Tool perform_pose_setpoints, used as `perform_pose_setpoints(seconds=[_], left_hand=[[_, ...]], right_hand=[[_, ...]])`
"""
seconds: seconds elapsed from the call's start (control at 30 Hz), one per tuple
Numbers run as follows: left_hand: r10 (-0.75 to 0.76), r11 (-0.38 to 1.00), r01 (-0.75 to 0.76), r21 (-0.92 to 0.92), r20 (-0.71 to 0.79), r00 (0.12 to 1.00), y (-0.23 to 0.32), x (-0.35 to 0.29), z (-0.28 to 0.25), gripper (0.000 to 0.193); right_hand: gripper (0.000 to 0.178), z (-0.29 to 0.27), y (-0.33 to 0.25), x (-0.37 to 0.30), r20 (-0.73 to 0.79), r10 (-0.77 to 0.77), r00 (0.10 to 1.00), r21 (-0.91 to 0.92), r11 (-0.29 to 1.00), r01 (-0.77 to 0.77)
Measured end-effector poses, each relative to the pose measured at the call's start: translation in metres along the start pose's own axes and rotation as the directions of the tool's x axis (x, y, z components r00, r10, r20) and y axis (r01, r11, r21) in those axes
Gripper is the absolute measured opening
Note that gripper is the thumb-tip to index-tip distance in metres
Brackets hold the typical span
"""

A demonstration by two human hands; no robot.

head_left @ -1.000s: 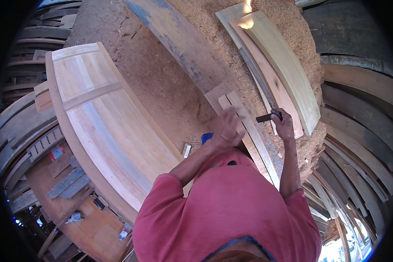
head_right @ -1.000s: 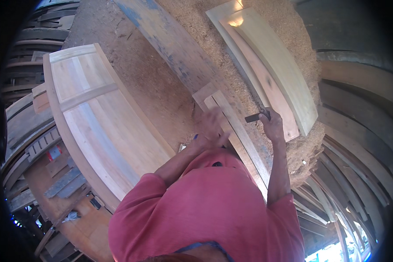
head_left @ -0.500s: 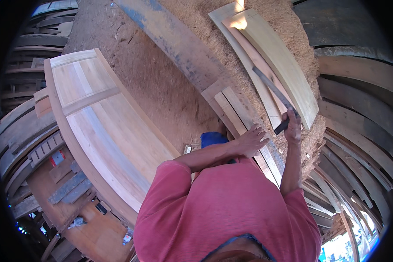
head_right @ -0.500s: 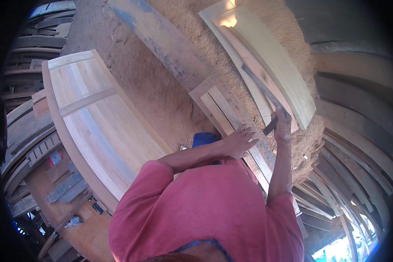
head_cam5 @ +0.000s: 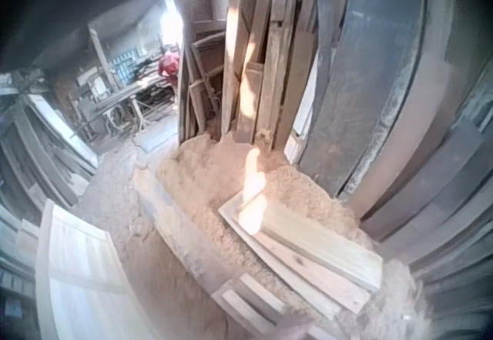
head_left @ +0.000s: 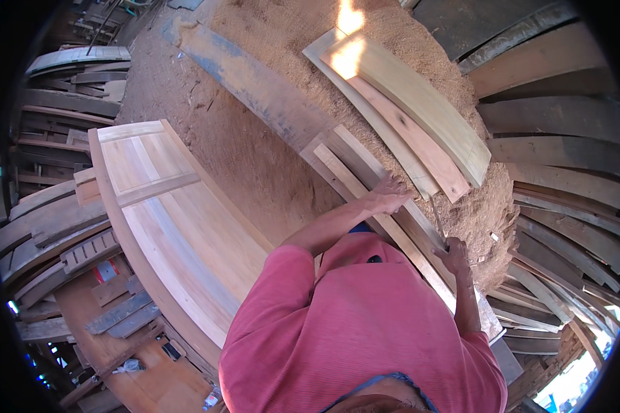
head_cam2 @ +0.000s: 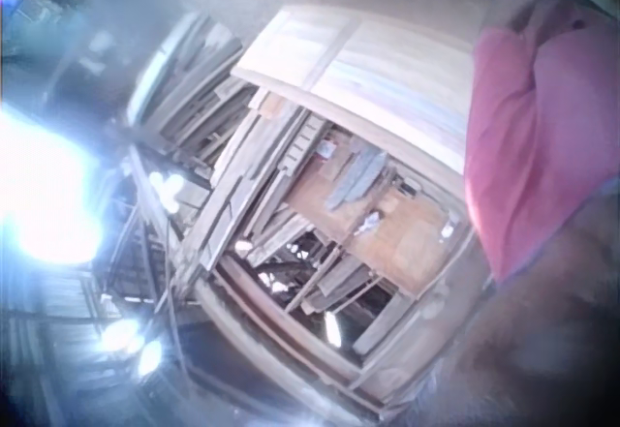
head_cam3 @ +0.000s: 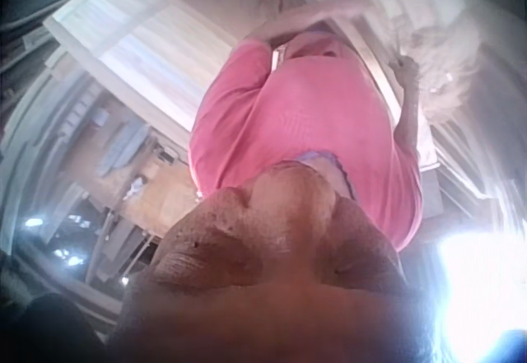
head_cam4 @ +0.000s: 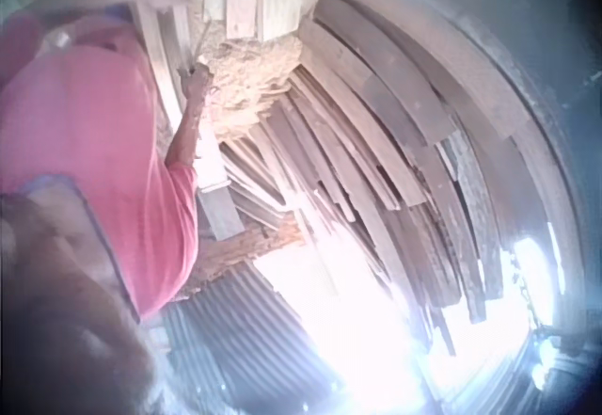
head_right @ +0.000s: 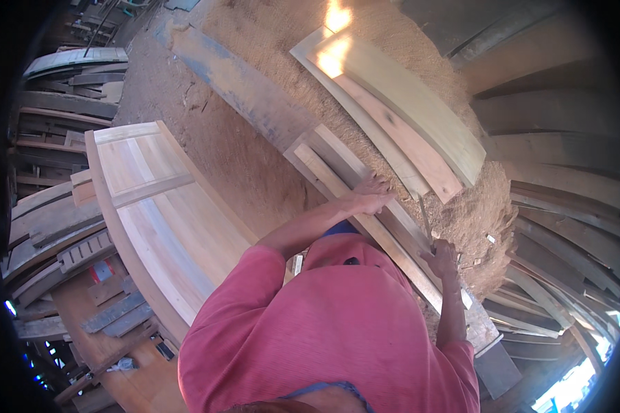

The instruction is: The person measures and marks several wooden planks on a workbench using a tape measure, a try square, and a pencil. They repeatedly position the square, draw lines, and reposition the planks to mark multiple pieces.

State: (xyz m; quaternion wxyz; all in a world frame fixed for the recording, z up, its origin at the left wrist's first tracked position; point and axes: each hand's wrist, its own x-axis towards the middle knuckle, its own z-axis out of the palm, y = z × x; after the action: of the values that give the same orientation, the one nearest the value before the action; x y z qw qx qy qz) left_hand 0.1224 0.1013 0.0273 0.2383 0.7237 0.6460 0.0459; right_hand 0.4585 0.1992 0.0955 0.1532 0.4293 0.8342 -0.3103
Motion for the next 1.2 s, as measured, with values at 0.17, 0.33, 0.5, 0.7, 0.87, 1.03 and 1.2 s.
perform_pose_setpoints(seconds=[0.17,0.33,0.5,0.7,0.87,1.03,1.2], left_hand=[[-0.032,0.999,0.034,-0.004,0.213,0.976,-0.001,0.013,-0.028,0.066],[-0.002,0.997,0.003,0.082,-0.017,1.000,0.032,-0.014,-0.085,0.065],[-0.032,0.990,0.046,0.132,-0.112,0.993,0.085,-0.069,-0.134,0.057],[0.010,1.000,-0.012,-0.013,-0.139,0.990,0.088,-0.129,-0.128,0.049],[0.075,0.997,-0.077,-0.015,-0.120,0.990,0.055,-0.150,-0.078,0.034],[0.153,0.988,-0.147,0.054,-0.138,0.979,0.031,-0.139,-0.041,0.024],[0.206,0.977,-0.191,0.099,-0.174,0.963,0.021,-0.127,-0.021,0.041]], right_hand=[[0.035,0.007,0.012,-0.008,0.059,0.029,0.998,0.036,0.999,-0.031],[0.034,-0.018,0.003,-0.032,-0.196,-0.099,0.976,-0.006,0.995,0.100],[0.033,-0.064,-0.022,-0.087,-0.228,-0.168,0.959,0.002,0.985,0.173],[0.035,-0.048,-0.059,-0.140,-0.261,-0.220,0.940,0.010,0.973,0.230],[0.031,0.015,-0.081,-0.141,-0.235,-0.120,0.965,0.030,0.991,0.131],[0.027,0.055,-0.087,-0.132,-0.324,-0.092,0.942,-0.012,0.996,0.093],[0.028,0.071,-0.080,-0.128,-0.373,-0.071,0.925,-0.041,0.997,0.061]])
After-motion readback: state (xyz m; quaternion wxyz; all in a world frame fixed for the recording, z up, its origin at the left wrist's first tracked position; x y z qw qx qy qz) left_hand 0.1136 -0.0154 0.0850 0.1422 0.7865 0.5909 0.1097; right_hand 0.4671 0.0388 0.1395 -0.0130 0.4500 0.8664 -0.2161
